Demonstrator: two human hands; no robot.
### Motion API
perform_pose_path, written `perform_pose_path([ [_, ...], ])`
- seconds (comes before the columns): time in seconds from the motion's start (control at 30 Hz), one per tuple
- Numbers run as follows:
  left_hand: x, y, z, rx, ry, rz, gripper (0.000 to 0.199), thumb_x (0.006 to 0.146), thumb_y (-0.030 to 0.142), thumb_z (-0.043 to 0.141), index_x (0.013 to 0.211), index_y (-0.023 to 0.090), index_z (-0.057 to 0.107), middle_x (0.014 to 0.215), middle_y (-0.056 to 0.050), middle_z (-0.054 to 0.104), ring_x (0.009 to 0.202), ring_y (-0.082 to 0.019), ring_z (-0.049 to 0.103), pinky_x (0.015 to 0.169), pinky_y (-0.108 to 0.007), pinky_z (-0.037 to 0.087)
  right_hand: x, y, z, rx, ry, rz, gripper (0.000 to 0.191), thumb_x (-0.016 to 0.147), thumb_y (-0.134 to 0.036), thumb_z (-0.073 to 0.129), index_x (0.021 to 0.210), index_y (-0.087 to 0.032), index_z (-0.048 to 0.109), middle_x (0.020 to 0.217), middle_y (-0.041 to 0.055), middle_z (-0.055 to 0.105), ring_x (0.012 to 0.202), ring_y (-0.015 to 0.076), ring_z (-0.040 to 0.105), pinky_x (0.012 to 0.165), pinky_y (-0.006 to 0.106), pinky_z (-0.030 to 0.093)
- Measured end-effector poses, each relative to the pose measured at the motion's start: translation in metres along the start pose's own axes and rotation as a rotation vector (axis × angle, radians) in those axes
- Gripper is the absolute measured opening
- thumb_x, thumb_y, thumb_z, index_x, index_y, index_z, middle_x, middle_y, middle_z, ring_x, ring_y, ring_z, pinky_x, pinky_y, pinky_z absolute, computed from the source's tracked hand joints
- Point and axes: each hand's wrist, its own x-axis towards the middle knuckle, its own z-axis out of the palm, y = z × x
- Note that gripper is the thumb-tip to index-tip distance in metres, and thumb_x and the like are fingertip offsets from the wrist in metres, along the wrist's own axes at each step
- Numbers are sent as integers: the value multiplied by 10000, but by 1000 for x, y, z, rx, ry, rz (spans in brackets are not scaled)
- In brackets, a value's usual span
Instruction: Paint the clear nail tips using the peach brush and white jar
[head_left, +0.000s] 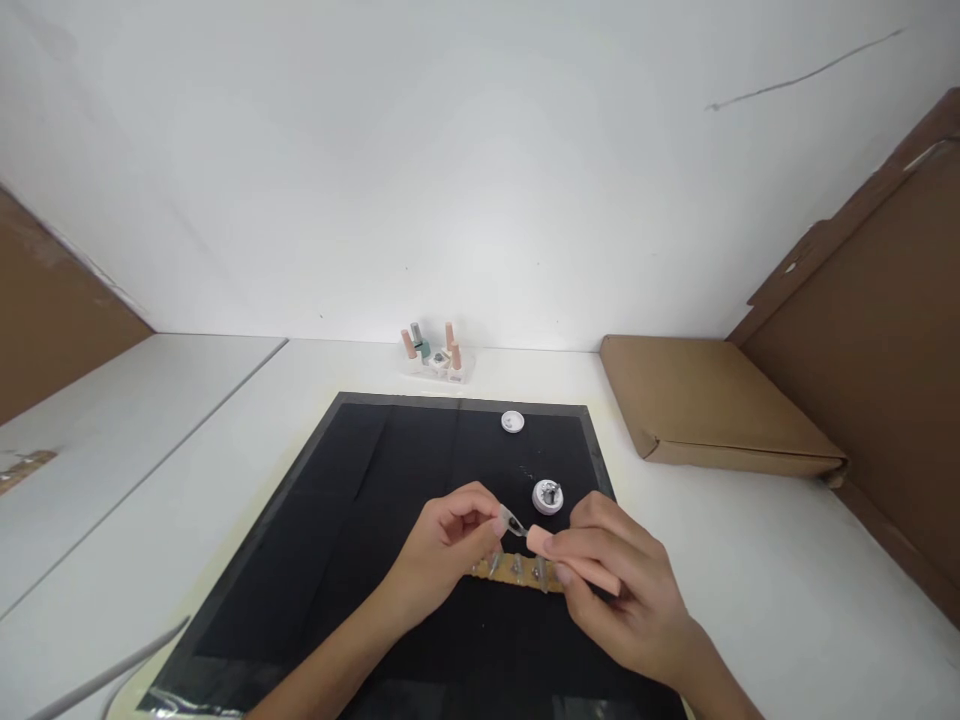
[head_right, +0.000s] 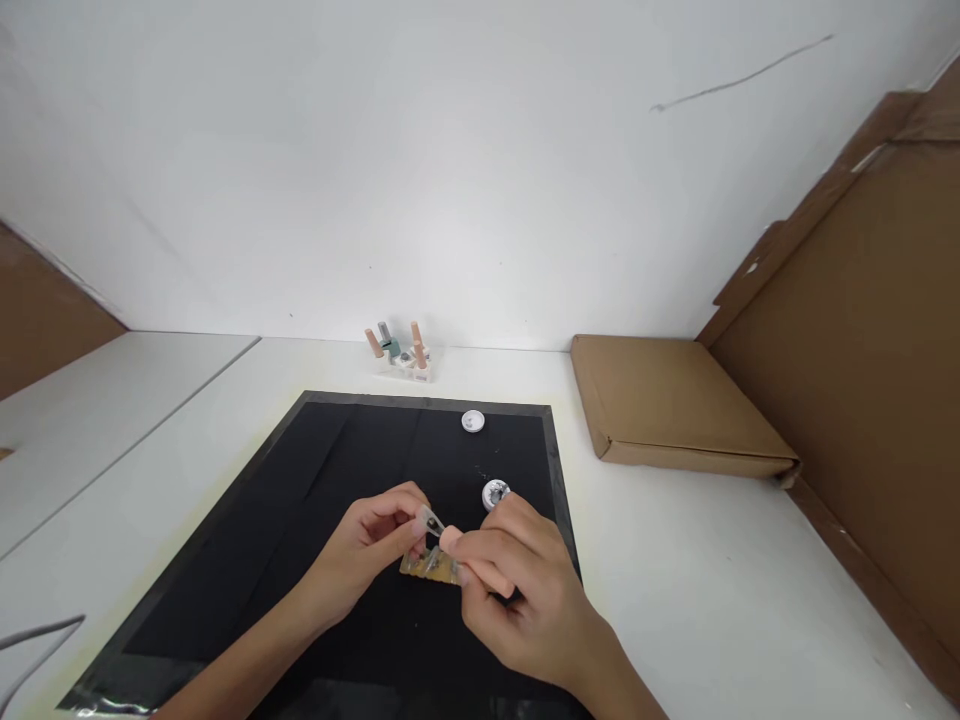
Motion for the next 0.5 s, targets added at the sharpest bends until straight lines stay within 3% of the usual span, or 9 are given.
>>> perform_pose_path([
  [0.13, 0, -1, 0, -11, -7, -19, 288, 766, 390, 746, 678, 122, 688, 729, 11, 522, 543, -63, 457, 519, -213, 362, -1, 2, -1, 42, 21, 21, 197, 788, -5, 493, 824, -171, 594, 643, -2, 467, 597, 126, 446, 510, 254, 380],
  [0.3, 0, -1, -1, -17, -5, -26, 294, 773, 388, 740, 665, 122, 676, 712, 16, 510, 547, -68, 456, 515, -212, 360, -3, 2, -3, 81, 16, 49, 247, 813, -19, 520, 977, -174, 620, 722, 21, 537, 643, 131, 494, 536, 255, 407],
  [0.5, 0, -1, 0, -38, -1, -35, 283, 762, 389, 750, 683, 124, 688, 729, 14, 521, 533, -64, 464, 512, -216, 372, -2, 0, -3, 77, 5, 17, 216, 783, 2, 480, 815, -178, 595, 633, -11, 445, 591, 125, 438, 504, 254, 365],
])
